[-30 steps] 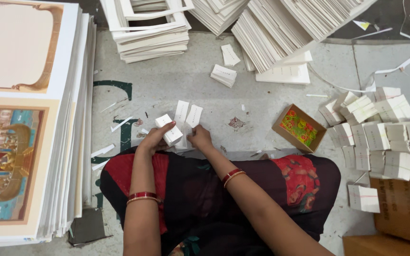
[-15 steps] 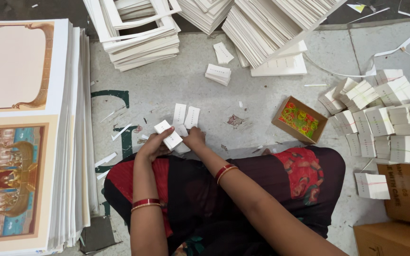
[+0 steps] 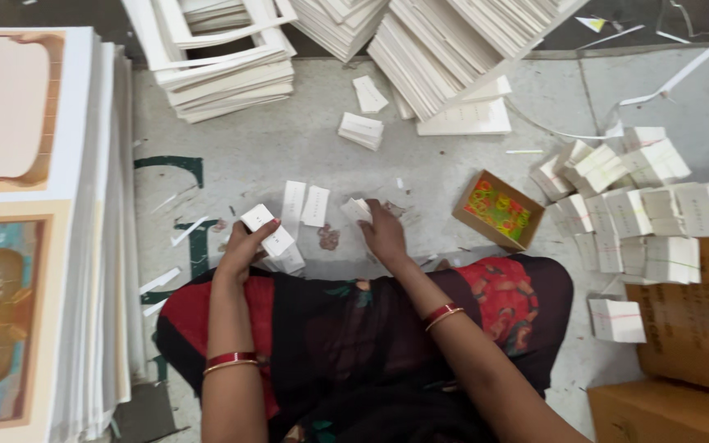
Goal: The person sits on the floor and repeatedly gathers small stacks of white paper, aligns them, and secures each bundle with a rubber band. The person then places the finished bundles into a nearby cardboard box.
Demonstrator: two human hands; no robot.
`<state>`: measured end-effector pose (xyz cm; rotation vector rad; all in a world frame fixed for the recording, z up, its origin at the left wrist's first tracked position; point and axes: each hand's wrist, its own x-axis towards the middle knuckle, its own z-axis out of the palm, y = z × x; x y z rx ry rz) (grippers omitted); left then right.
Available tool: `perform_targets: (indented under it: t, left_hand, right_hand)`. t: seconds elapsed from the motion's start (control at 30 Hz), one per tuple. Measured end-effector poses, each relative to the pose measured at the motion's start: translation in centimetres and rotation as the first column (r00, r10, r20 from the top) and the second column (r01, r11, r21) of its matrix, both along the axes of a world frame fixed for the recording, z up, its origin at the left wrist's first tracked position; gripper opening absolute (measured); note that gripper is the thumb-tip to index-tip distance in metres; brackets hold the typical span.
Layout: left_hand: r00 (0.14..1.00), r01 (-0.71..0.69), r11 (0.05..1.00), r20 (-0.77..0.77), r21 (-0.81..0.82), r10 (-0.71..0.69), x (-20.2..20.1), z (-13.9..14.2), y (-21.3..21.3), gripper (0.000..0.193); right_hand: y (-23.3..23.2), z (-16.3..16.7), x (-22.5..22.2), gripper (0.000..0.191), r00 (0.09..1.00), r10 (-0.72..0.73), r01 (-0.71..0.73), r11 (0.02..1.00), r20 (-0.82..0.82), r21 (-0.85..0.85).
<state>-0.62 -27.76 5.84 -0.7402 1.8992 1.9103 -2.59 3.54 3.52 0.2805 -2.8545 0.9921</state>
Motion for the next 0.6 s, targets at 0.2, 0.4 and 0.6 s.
perform_targets:
  t: [0.2, 0.4, 0.6]
  left_hand:
    - [0.995, 0.022, 1.000, -0.100, 0.009, -0.021, 0.0, 1.2, 2.4, 0.073]
    - [0.973, -0.090, 0.982, -0.195, 0.167, 0.122, 1.3, 1.2, 3.2, 0.074]
    - [0.955, -0.168, 0.950, -0.194, 0.265, 0.223, 0.9, -0.2, 4.5, 0.083]
  right_hand:
    - [4.2, -1.4, 0.8, 0.052, 0.979, 0.145, -0.047, 0.841, -0.141, 0.540]
    - [5.5, -2.2, -0.9, 0.038, 0.990, -0.009, 0.020, 0.997, 0.138, -0.075]
    - [7.9, -3.1, 0.1, 0.034, 0.985, 0.160, -0.102, 0.823, 0.056, -0.558]
